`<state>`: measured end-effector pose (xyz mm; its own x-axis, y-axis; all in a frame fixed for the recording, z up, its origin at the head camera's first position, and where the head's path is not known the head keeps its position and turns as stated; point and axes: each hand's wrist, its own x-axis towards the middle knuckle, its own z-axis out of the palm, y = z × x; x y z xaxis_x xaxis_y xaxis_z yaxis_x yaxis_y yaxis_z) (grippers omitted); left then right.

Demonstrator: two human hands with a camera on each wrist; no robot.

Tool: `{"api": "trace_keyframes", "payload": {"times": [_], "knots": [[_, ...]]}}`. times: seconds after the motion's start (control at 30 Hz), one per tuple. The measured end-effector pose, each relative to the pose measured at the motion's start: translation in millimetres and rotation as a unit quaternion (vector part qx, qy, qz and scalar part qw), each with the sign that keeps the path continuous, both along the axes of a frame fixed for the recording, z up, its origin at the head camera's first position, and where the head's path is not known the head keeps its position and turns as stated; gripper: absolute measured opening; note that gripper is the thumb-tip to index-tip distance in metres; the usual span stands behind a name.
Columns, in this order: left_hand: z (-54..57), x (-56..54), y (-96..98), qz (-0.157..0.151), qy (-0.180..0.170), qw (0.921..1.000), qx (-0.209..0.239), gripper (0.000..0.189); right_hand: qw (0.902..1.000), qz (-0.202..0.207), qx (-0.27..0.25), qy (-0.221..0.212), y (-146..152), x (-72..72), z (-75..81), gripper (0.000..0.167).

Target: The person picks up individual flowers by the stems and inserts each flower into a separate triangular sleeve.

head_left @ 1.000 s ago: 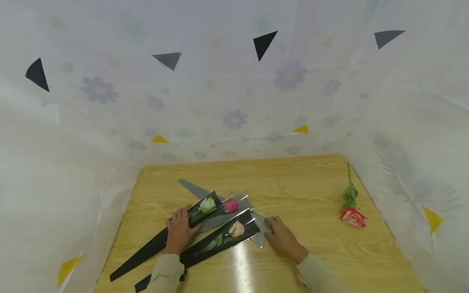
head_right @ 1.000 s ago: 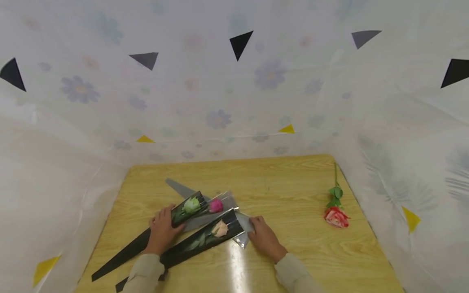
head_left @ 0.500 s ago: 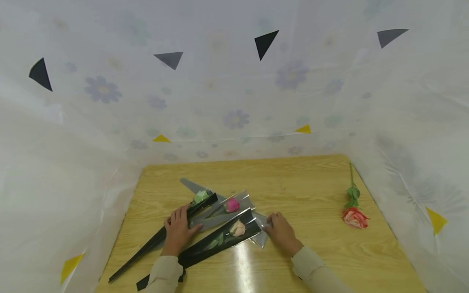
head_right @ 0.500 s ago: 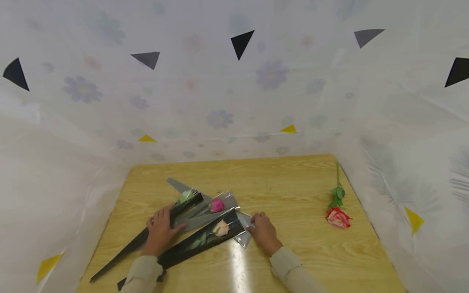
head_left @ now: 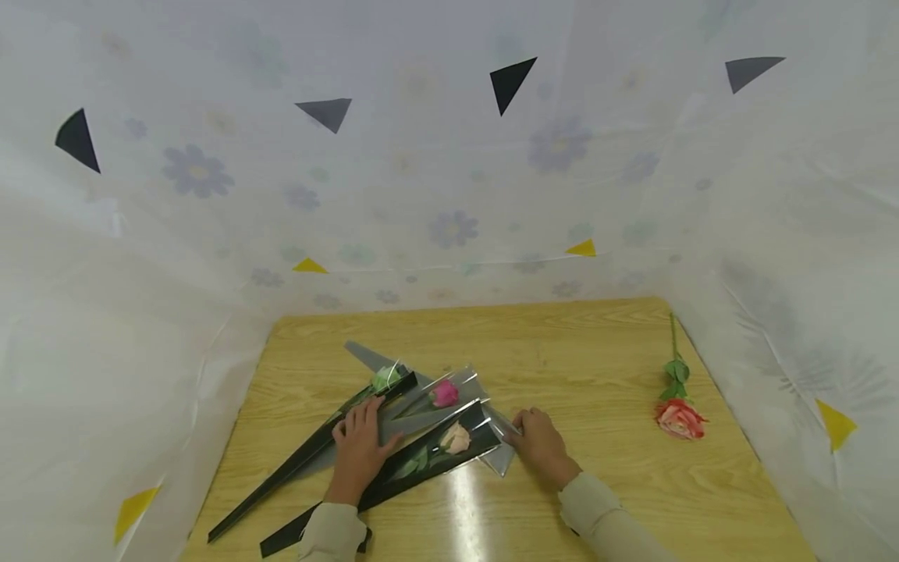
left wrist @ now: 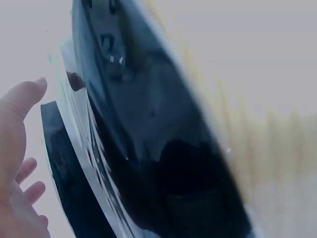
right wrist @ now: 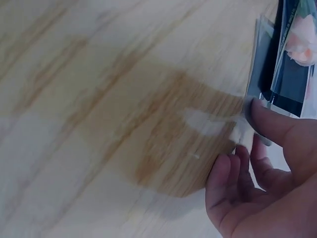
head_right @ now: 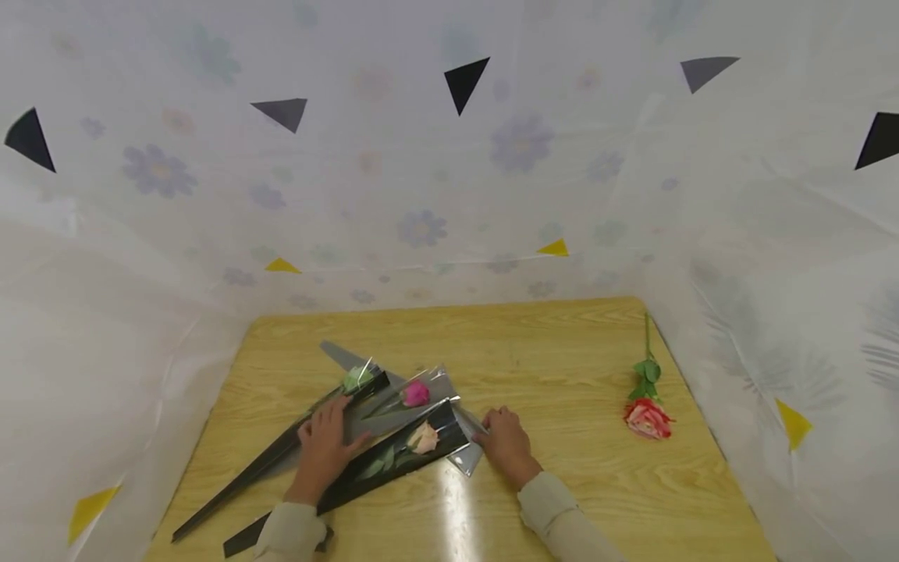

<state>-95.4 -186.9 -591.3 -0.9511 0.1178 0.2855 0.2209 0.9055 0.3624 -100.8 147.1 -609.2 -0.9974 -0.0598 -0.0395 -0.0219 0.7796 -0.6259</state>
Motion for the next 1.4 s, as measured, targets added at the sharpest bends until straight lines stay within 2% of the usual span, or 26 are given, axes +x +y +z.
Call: {"api": "trace_keyframes", "payload": {"times": [0.17,0.27,0.4,0.47,0.57,0.7,0.87,0.93,1.03,1.13,1.2,1.33,1.4], "knots": [[-1.3,6.8,10.2,-0.014,0.008,0.9999,0.002,0.072,0.9963,-0.014,-0.085,0.005,1.4,3.4,-1.1,0.016],[-1.9,9.1,15.1,-0.024,0.009,0.9996,0.011,0.069,0.9892,-0.042,-0.140,0.011,2.9,6.8,0.5,0.019],[-1.8,10.1,19.9,-0.036,0.017,0.9992,-0.001,0.069,0.9760,-0.094,-0.195,0.021,5.8,9.6,10.1,0.018],[0.0,10.5,23.2,-0.042,0.023,0.9988,-0.005,0.069,0.9715,-0.110,-0.204,0.052,8.5,9.6,18.8,0.014],[4.0,12.2,30.9,-0.060,0.021,0.9980,0.000,0.071,0.9658,-0.113,-0.195,0.128,12.7,8.6,35.2,0.010],[8.8,15.3,49.1,-0.094,0.013,0.9955,0.004,0.073,0.9536,-0.088,-0.158,0.241,16.2,7.7,58.3,0.009],[18.1,16.8,81.8,-0.149,0.011,0.9886,0.021,0.081,0.9398,-0.041,-0.128,0.314,11.9,13.6,87.5,0.013],[22.9,15.1,95.0,-0.167,0.017,0.9853,0.029,0.087,0.9307,-0.015,-0.116,0.346,7.1,19.2,102.9,0.016],[32.0,12.2,113.1,-0.194,0.027,0.9799,0.040,0.099,0.9096,0.036,-0.106,0.400,-0.4,30.0,129.2,0.020],[41.0,10.1,128.1,-0.209,0.039,0.9754,0.058,0.110,0.8939,0.072,-0.110,0.429,-8.6,43.0,154.2,0.015],[45.1,9.6,135.3,-0.213,0.053,0.9734,0.066,0.117,0.8884,0.088,-0.123,0.433,-14.1,52.2,168.9,0.015],[49.8,10.5,144.8,-0.219,0.091,0.9684,0.078,0.121,0.8892,0.099,-0.159,0.417,-22.6,70.7,192.6,0.016],[52.0,11.6,147.1,-0.226,0.103,0.9647,0.088,0.119,0.8909,0.101,-0.173,0.408,-25.1,78.2,200.0,0.023]]}}
